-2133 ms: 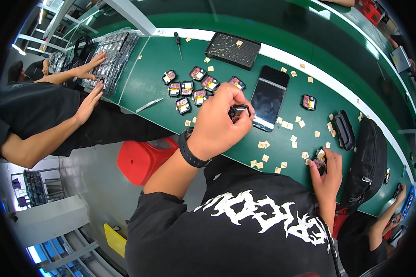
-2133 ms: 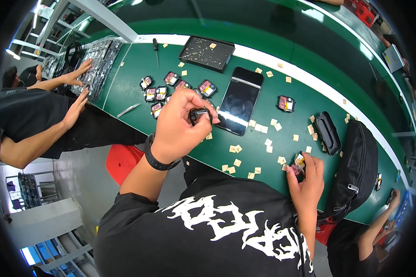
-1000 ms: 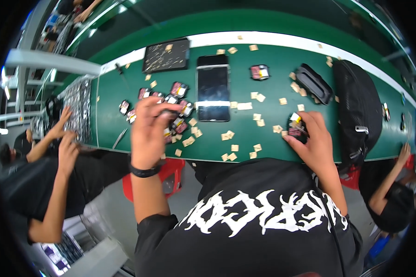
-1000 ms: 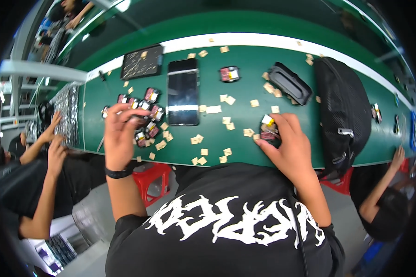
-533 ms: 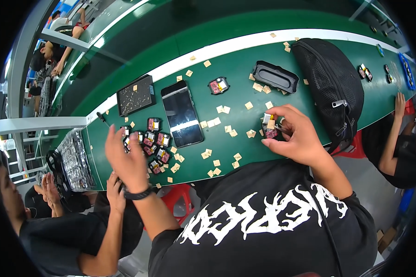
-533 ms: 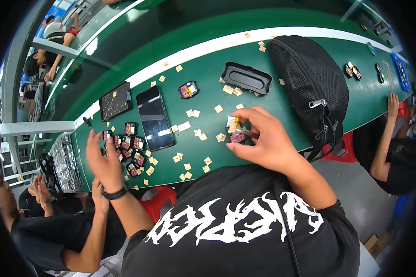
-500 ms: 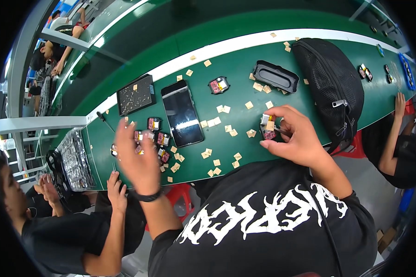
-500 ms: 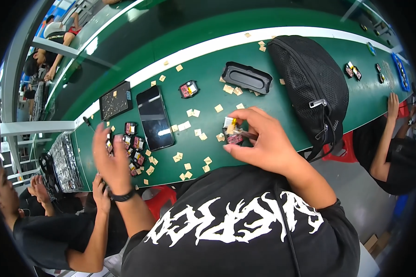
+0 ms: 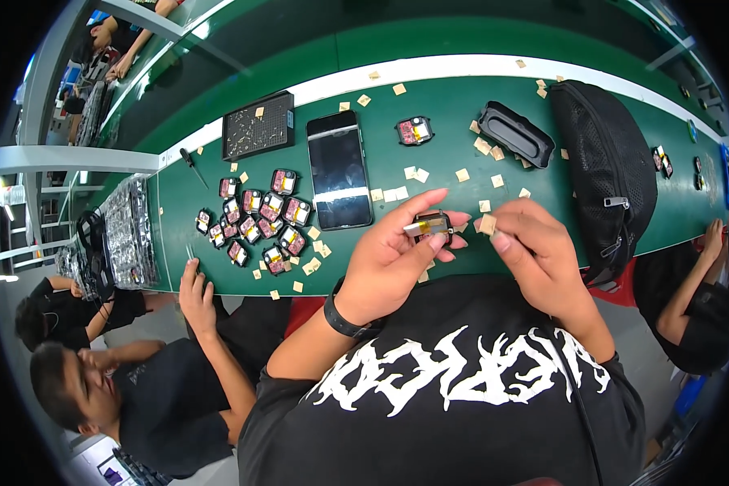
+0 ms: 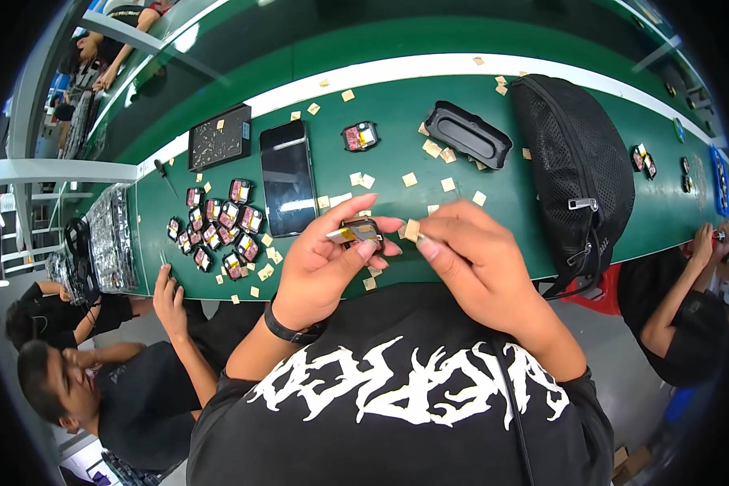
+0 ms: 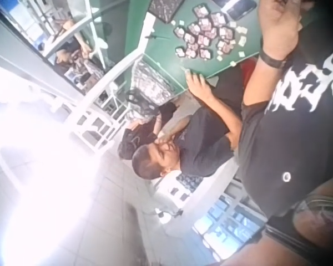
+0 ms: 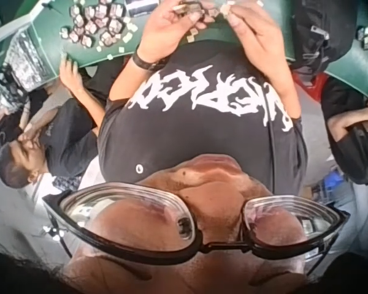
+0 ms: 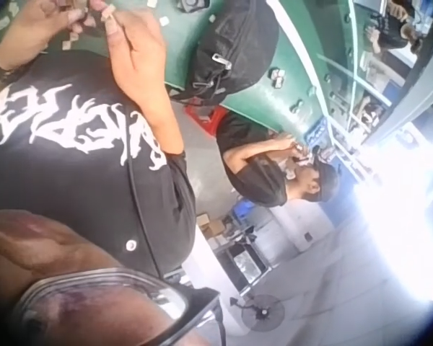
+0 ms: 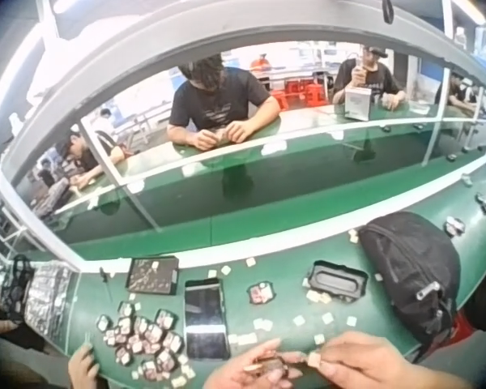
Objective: The person is seen assembling small electronic components at a workbench, involving placing pieces and using a small screwdriver.
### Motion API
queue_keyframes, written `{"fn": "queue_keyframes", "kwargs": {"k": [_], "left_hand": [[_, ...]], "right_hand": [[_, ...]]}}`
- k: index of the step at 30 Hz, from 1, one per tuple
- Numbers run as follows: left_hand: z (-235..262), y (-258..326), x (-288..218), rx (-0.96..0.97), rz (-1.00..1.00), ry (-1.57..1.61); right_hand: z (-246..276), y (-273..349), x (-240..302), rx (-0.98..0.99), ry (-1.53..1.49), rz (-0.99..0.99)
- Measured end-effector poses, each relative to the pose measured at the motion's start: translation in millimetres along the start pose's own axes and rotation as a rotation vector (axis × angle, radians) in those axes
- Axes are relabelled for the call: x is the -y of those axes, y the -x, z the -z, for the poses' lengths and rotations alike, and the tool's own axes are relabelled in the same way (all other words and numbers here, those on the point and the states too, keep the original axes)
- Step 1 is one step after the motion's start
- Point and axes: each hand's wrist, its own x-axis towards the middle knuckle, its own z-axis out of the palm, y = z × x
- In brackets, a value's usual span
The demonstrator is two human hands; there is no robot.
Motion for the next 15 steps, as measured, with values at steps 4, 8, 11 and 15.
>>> {"fn": "queue_keyframes", "kwargs": {"k": [4,8,11,15], "left_hand": [[-2,2,-3,-0.029,-0.023,-0.084],[-5,3,2,-0.079,-0.033,-0.121],[-6,3,3,-0.08,-0.042,-0.15],[-4,3,6,-0.114,0.008,-0.085]], "right_hand": [[-6,-6,11,0.027,-0.13,-0.255],[-9,-10,6,0.069,-0.56,-0.732],[-6,-2,-21,0.181,-1.064,-0.631],[-25,6,-6,-0.017,-1.089,-0.715]]}}
